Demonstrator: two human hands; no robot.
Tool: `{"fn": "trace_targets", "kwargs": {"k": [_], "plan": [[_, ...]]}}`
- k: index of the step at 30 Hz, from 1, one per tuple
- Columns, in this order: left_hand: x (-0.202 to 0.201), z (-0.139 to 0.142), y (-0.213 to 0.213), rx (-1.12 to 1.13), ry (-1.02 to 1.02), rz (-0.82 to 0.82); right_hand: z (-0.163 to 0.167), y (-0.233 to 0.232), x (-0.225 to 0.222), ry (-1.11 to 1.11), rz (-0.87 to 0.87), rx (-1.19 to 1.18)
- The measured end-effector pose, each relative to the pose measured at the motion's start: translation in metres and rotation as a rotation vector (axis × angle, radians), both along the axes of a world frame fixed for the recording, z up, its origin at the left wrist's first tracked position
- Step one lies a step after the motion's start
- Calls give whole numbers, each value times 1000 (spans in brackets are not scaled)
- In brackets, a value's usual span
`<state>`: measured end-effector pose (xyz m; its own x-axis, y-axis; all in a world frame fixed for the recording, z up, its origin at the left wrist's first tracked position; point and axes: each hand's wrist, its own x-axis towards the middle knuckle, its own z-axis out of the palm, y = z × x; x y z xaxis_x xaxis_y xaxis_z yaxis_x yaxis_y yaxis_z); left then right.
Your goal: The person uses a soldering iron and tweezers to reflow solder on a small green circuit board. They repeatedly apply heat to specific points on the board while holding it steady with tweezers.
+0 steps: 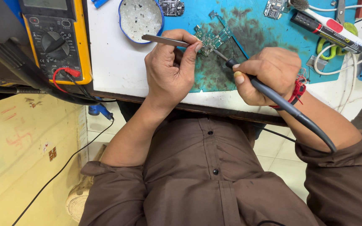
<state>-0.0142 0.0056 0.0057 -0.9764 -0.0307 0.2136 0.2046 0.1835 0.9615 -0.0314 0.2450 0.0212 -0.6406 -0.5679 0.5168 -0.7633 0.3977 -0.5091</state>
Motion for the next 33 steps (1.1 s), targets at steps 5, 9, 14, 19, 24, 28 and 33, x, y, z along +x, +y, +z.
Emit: {"fn": "trace_targets", "kwargs": {"k": [5,9,14,19,24,28,33], "plan": [[0,0,0,1,-25,3,1,1,0,-8,9,4],[1,-1,1,12,-6,2,0,-1,-1,0,16,-2],[1,-1,0,10,-13,0,0,-1,0,2,12,1],[1,0,1,-7,-2,2,0,-1,0,-4,8,8],[2,0,0,3,-7,-1,-1,1,2,3,6,25],[0,-2,0,-9,10,5,-1,6,2,-2,-16,26],[4,-5,-2,57,1,1,3,0,-2,37,-43,26]]}}
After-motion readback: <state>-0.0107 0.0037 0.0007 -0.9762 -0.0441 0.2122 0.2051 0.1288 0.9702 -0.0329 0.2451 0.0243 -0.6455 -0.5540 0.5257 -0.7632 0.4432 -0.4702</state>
